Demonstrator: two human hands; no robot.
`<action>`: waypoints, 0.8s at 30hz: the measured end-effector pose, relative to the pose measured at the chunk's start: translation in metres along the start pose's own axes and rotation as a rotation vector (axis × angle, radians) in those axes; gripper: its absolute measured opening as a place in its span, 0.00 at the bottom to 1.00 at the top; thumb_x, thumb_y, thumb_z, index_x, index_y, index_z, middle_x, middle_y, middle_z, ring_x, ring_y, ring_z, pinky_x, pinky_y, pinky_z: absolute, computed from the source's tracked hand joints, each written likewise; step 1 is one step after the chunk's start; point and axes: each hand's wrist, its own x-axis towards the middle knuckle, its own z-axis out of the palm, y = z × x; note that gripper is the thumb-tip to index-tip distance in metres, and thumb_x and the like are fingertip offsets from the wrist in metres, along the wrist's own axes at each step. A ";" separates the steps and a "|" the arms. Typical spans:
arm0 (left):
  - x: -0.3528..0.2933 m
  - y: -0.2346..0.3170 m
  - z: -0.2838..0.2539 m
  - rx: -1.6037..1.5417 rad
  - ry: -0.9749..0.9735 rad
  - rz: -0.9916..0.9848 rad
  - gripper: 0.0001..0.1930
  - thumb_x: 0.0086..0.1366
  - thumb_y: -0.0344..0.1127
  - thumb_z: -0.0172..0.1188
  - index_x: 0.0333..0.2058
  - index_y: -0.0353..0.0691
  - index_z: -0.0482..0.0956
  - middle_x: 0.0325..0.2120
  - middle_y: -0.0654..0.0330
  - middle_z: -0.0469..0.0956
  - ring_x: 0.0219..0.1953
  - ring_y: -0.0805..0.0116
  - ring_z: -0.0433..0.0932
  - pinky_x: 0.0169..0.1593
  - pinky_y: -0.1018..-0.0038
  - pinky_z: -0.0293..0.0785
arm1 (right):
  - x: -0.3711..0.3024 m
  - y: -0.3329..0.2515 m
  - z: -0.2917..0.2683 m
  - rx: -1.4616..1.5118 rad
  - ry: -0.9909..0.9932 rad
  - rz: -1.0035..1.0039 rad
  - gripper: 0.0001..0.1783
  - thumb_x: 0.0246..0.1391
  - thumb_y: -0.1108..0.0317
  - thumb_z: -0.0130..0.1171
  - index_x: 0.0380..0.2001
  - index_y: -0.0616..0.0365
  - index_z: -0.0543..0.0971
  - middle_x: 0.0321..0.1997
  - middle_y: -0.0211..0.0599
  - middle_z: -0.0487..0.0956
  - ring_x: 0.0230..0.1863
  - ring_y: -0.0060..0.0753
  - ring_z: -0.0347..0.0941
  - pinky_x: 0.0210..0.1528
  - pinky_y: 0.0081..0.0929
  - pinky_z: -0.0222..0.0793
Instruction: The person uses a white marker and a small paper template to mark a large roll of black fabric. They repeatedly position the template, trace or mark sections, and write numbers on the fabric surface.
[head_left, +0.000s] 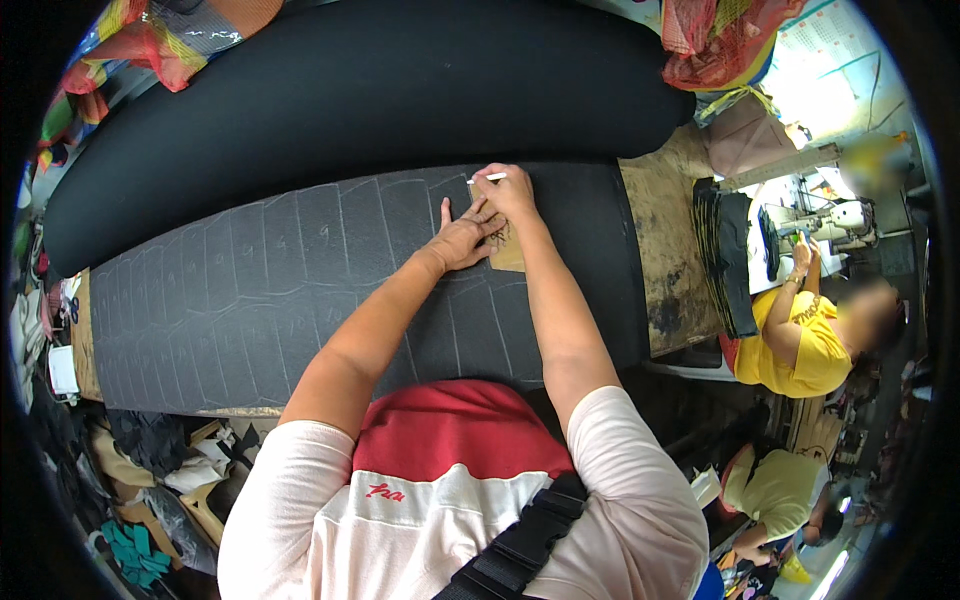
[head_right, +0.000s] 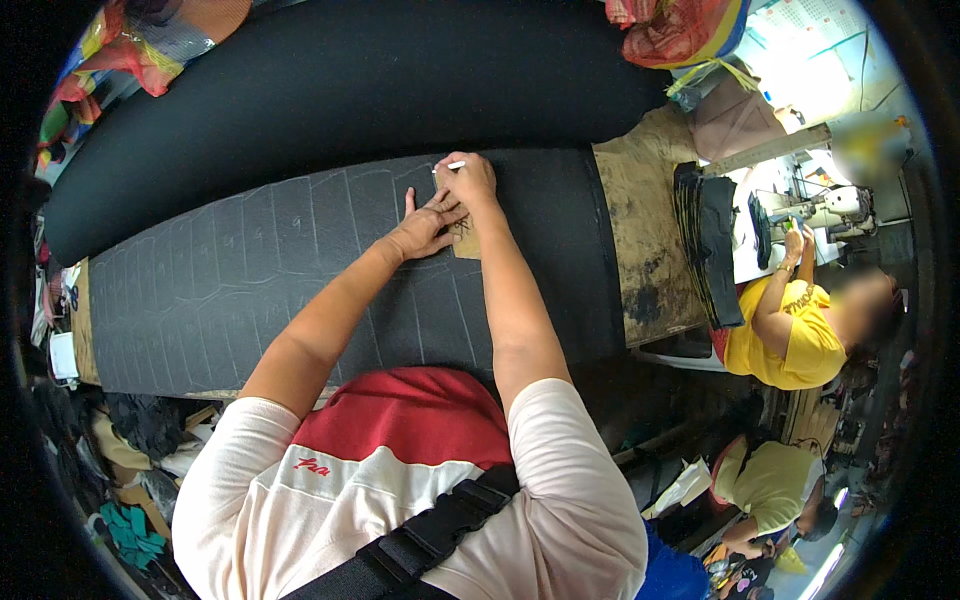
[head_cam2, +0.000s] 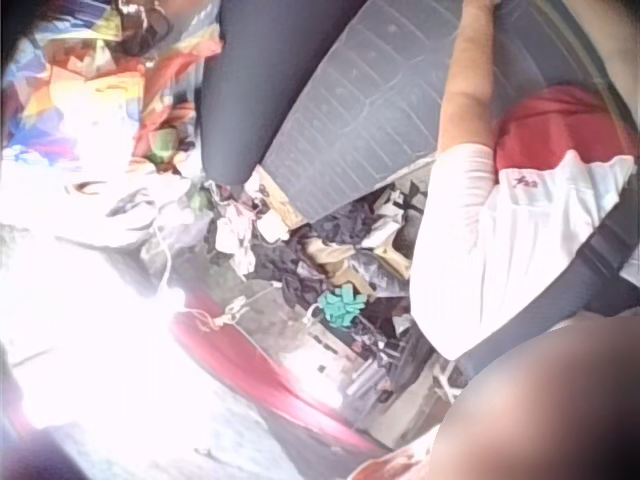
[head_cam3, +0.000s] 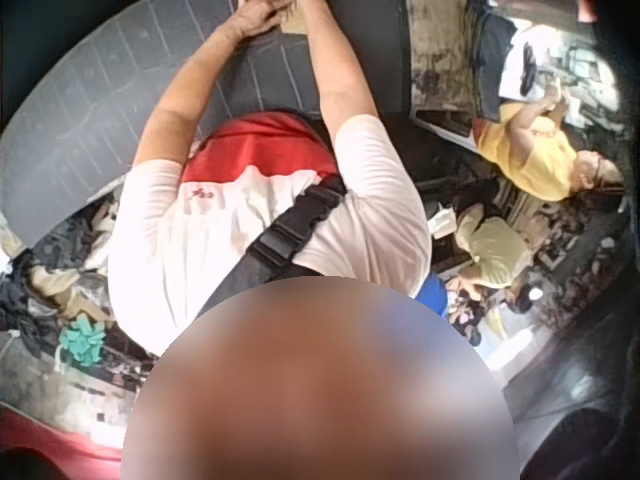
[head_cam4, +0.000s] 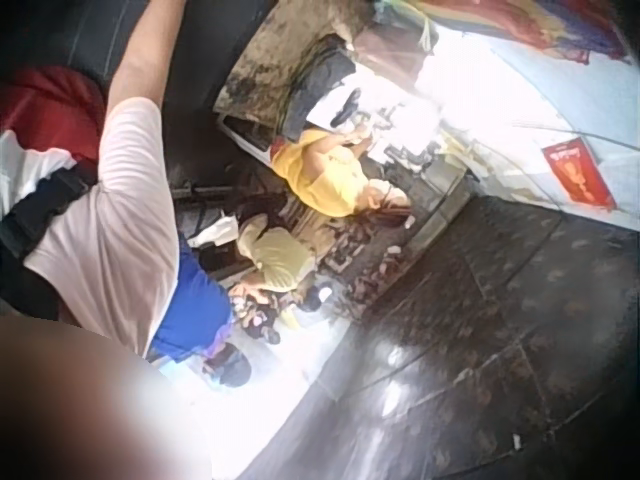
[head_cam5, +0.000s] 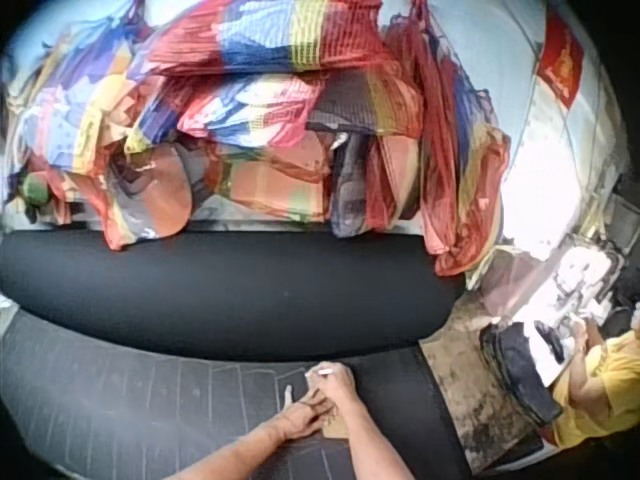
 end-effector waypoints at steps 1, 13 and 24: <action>-0.001 0.001 -0.001 -0.006 0.021 0.006 0.31 0.57 0.40 0.59 0.60 0.53 0.63 0.66 0.67 0.47 0.69 0.60 0.39 0.58 0.31 0.28 | 0.005 0.002 -0.002 -0.031 0.000 0.017 0.08 0.43 0.64 0.63 0.25 0.57 0.81 0.25 0.43 0.80 0.29 0.37 0.79 0.34 0.30 0.72; 0.000 0.001 0.002 0.019 0.064 0.012 0.29 0.55 0.43 0.60 0.57 0.53 0.67 0.64 0.66 0.52 0.68 0.62 0.42 0.58 0.31 0.31 | -0.063 0.025 -0.035 -0.144 0.232 -0.131 0.07 0.44 0.69 0.58 0.23 0.63 0.78 0.24 0.53 0.77 0.29 0.52 0.76 0.32 0.37 0.71; 0.000 0.007 -0.005 0.043 0.016 -0.040 0.30 0.56 0.44 0.60 0.58 0.52 0.65 0.65 0.67 0.52 0.68 0.61 0.41 0.60 0.33 0.31 | -0.150 0.023 -0.024 0.315 0.011 0.332 0.06 0.45 0.71 0.60 0.25 0.64 0.79 0.16 0.38 0.77 0.18 0.26 0.74 0.22 0.23 0.67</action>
